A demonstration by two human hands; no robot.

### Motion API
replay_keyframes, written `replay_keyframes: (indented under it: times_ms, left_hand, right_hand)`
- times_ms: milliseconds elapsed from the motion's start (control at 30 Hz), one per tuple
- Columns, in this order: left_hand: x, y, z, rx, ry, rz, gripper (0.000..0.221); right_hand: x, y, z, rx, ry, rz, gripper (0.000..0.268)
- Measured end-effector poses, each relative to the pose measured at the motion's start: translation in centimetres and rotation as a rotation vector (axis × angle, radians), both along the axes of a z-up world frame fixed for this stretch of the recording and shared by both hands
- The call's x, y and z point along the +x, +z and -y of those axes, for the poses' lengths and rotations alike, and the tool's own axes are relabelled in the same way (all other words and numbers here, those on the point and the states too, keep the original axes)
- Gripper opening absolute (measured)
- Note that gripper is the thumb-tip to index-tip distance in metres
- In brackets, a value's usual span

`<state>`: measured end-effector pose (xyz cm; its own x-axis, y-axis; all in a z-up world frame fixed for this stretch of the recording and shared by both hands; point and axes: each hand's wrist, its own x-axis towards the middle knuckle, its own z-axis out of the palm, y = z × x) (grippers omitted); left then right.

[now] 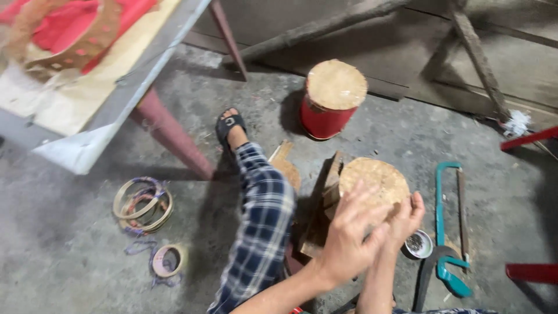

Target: Assembling a small drum by fitting wooden slats into a circular frame and attaching the drum head.

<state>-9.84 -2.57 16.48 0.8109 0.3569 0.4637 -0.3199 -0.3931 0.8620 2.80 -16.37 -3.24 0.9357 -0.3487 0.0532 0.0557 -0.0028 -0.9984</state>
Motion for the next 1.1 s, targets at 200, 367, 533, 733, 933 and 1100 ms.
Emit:
replay_keyframes:
  times_ms: [200,367,533,733,933,1100]
  left_hand:
    - [-6.7,-0.4,-5.4,0.222,0.007,0.099,0.025]
    - [-12.2,-11.2,-14.2,0.293,0.605,-0.237,0.039]
    - [-22.8,-34.1,-21.8,0.602,0.842,-0.703,0.067]
    - [-29.3,-43.1,-21.6,1.26,1.076,-0.981,0.086]
    - [-31.8,-46.1,-22.0,1.017,0.931,-1.301,0.089]
    - [-31.3,-45.5,-24.0,0.717,0.936,-1.281,0.113]
  right_hand:
    - [-0.3,0.9,-0.8,0.274,-0.041,-0.015,0.043]
    - [-0.3,0.0,-0.3,0.122,-0.124,-0.011,0.038]
    - [-0.7,0.9,-1.1,0.102,-0.138,-0.019,0.037]
    - [-0.6,1.1,-1.2,0.071,-0.137,-0.042,0.038]
    - [-0.4,0.2,-0.7,0.055,-0.148,-0.042,0.04]
    - [-0.5,-0.5,-0.6,0.113,-0.109,-0.027,0.046]
